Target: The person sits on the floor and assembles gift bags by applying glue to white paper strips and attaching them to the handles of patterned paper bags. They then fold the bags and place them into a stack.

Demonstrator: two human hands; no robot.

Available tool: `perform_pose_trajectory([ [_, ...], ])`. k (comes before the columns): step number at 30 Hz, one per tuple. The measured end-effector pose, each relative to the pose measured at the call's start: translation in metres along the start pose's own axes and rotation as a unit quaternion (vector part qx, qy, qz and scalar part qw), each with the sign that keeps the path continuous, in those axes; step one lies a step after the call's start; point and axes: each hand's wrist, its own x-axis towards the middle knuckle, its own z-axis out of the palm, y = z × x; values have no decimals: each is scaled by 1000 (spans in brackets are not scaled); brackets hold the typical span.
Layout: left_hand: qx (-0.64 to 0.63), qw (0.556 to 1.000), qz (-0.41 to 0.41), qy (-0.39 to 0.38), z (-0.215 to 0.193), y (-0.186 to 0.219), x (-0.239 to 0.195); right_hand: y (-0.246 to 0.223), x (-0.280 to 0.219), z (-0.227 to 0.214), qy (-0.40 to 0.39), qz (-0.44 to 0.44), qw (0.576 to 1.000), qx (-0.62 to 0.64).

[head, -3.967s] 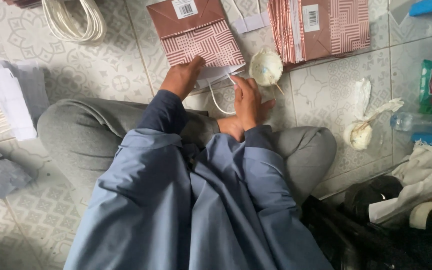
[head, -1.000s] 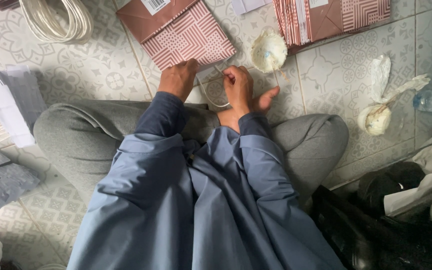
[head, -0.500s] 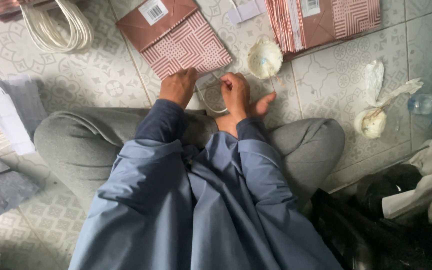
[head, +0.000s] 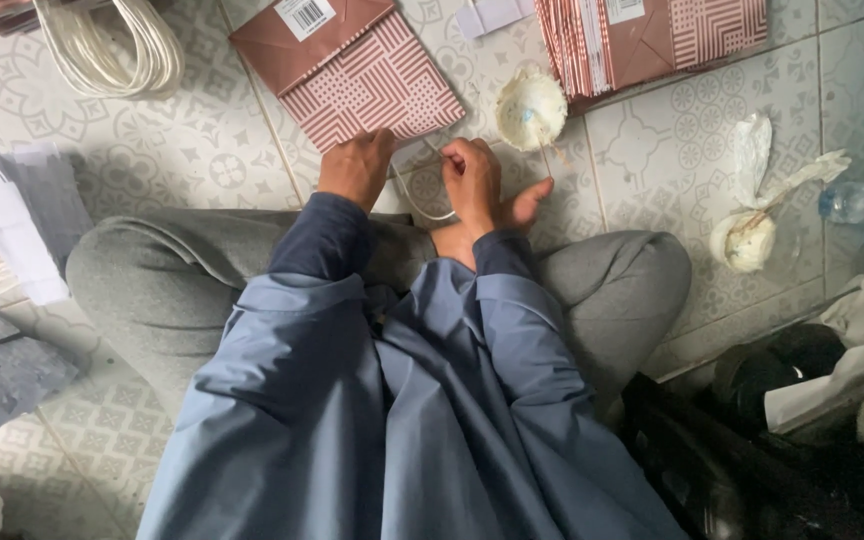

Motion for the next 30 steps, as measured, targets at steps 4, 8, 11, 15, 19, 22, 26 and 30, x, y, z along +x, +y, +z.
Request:
perform_pose_trajectory([
  [4,9,1000,-9,-6,-6,3,1,-4,1,-4,-4,-6,1000,6],
  [8,8,1000,-9,-6,0,1,1,-1,1,-2,-2,-4,1000,4],
  [11,2,1000,-6,-4,-2,0,1,-4,1,-5,-9,-1,1000,8],
  [15,-7,1000,-1,8,7,-1,0,-2,1,-6,-11,-4,1000,2],
  [19,-11,1000,3,22,6,4,4,-4,2,-8,-12,0,1000,3],
  [22,-17,999,3,36,6,3,4,-4,2,-8,-9,-6,1000,0],
  [26,-9,999,18,35,21,-1,1,-3,2,-8,-19,6,1000,-1],
  [30,-1,999,19,29,18,1,2,-6,2,-10,-20,7,1000,2],
])
